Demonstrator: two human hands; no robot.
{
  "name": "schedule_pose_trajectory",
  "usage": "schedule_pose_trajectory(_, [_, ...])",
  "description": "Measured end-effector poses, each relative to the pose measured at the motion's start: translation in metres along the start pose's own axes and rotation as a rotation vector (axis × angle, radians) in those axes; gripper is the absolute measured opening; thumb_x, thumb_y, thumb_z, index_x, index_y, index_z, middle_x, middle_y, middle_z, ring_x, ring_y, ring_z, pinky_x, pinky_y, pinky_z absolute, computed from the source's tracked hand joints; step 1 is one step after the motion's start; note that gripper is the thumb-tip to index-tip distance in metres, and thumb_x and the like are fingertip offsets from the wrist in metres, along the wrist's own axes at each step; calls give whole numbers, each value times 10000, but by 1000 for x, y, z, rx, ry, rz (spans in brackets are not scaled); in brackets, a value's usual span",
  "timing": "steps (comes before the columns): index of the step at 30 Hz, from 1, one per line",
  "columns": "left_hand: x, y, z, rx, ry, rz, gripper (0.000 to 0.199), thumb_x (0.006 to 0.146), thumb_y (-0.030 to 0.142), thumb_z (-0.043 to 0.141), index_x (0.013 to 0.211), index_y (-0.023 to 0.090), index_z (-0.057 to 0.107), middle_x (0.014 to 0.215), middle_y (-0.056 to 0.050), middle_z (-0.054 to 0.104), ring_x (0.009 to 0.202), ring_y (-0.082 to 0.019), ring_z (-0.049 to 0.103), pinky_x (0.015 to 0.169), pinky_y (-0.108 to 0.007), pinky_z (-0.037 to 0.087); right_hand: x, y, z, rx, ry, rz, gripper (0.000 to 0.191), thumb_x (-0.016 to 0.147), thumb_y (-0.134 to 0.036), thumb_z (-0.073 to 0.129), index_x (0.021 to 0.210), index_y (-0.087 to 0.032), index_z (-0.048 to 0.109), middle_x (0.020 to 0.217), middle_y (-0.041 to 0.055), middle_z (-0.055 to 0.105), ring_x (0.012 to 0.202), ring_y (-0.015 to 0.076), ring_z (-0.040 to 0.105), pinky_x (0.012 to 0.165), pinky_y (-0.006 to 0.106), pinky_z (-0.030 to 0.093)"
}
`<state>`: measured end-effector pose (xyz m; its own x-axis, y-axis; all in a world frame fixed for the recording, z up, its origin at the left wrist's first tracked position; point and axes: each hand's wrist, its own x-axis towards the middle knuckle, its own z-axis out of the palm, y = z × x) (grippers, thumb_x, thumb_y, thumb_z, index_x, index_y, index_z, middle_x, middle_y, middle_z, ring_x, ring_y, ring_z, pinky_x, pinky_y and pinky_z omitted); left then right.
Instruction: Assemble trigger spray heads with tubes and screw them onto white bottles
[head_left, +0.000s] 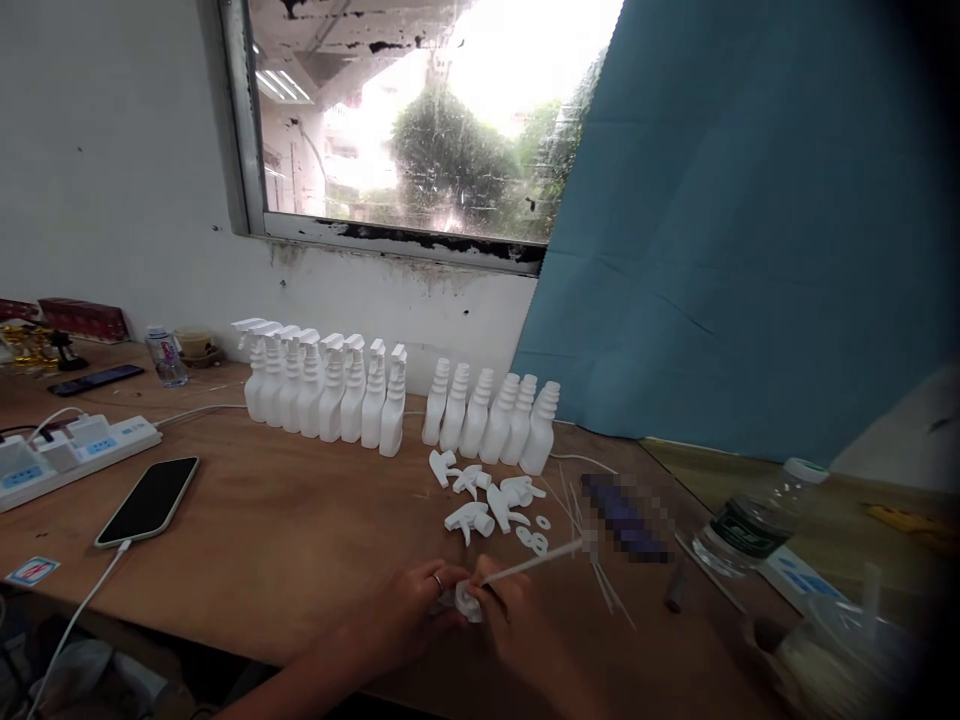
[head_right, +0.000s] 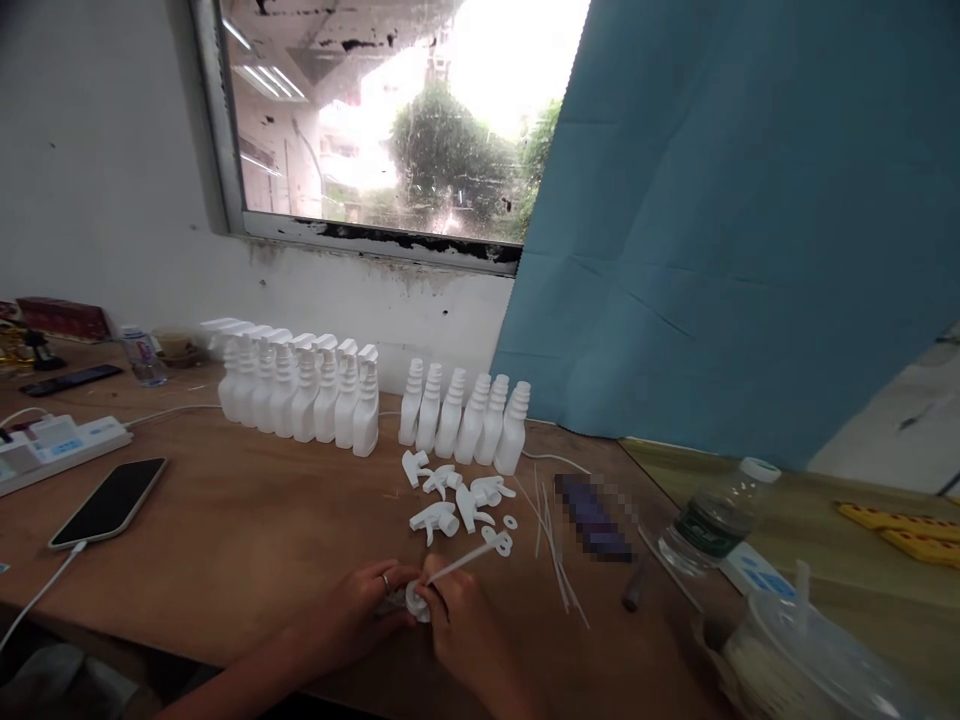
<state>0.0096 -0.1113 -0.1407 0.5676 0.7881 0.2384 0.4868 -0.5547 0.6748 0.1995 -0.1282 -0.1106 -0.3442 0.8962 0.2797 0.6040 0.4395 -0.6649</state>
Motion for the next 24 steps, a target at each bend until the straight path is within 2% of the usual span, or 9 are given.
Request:
schedule_pose_trajectory(5, [1, 2, -3, -69, 12, -17, 375, 810, 216, 691, 1176, 257, 618, 1053, -27, 651, 953, -199, 615, 866, -293, 460, 3, 5, 4, 45, 26, -2, 221, 950, -230, 434, 742, -209, 507, 722, 9, 597, 686, 169, 586, 653, 276, 438])
schedule_pose_trajectory(7, [3, 4, -8, -168, 9, -19, 362, 804, 200, 688, 1157, 253, 629, 1052, -16, 657, 942, -183, 615, 864, -278, 459, -3, 11, 3, 81, 46, -17, 181, 960, -279, 451, 841, -213, 572, 766, 11, 612, 719, 170, 605, 685, 278, 475])
schedule_pose_trajectory(8, [6, 5, -10, -228, 11, -24, 360, 808, 203, 682, 1159, 250, 624, 1036, -10, 661, 924, -173, 615, 845, -267, 462, -7, 13, 2, 77, 81, -29, 149, 959, -289, 459, 953, -220, 591, 836, 22, 625, 750, 172, 616, 709, 283, 496])
schedule_pose_trajectory(10, [12, 9, -15, -355, 30, -53, 411, 795, 232, 698, 1189, 230, 582, 954, 0, 663, 838, -151, 613, 756, -240, 472, -17, 17, -2, -6, 192, -64, 288, 952, -258, 452, 1232, -241, 517, 1084, 70, 612, 903, 189, 629, 803, 312, 526])
schedule_pose_trajectory(13, [26, 19, -22, -563, 31, -75, 526, 736, 297, 764, 1175, 183, 498, 784, 24, 626, 682, -124, 591, 606, -202, 453, -27, 17, -8, -260, 272, -201, 527, 920, -148, 404, 1428, -285, 360, 1428, 104, 412, 1237, 238, 509, 972, 388, 492])
schedule_pose_trajectory(16, [42, 35, -34, -636, -73, 51, 509, 743, 342, 762, 1131, 177, 478, 812, -7, 645, 696, -137, 618, 603, -211, 468, -27, 16, -20, -446, 284, -371, 574, 892, -105, 415, 1422, -324, 400, 1448, 58, 422, 1282, 236, 489, 988, 365, 499])
schedule_pose_trajectory(19, [67, 42, -56, -460, -165, 293, 480, 768, 351, 744, 1168, 194, 531, 1039, -75, 658, 835, -174, 639, 712, -259, 500, -24, 14, -39, -458, 424, -394, 512, 925, -119, 396, 1393, -320, 445, 1319, 51, 545, 1174, 208, 582, 961, 319, 514])
schedule_pose_trajectory(21, [96, 35, -75, -327, -19, 367, 501, 802, 352, 712, 1242, 212, 519, 1126, -89, 631, 910, -189, 629, 772, -283, 506, -25, 11, -55, -416, 567, -327, 410, 938, -187, 442, 1329, -289, 512, 1272, 73, 578, 1133, 238, 603, 946, 351, 520])
schedule_pose_trajectory(24, [157, 10, -103, -107, 488, 179, 443, 782, 280, 712, 1182, 208, 533, 1157, -85, 597, 961, -199, 614, 808, -306, 517, -25, 6, -77, -263, 900, -203, 399, 893, -347, 580, 1278, -249, 548, 1182, 127, 627, 1047, 320, 629, 853, 438, 549])
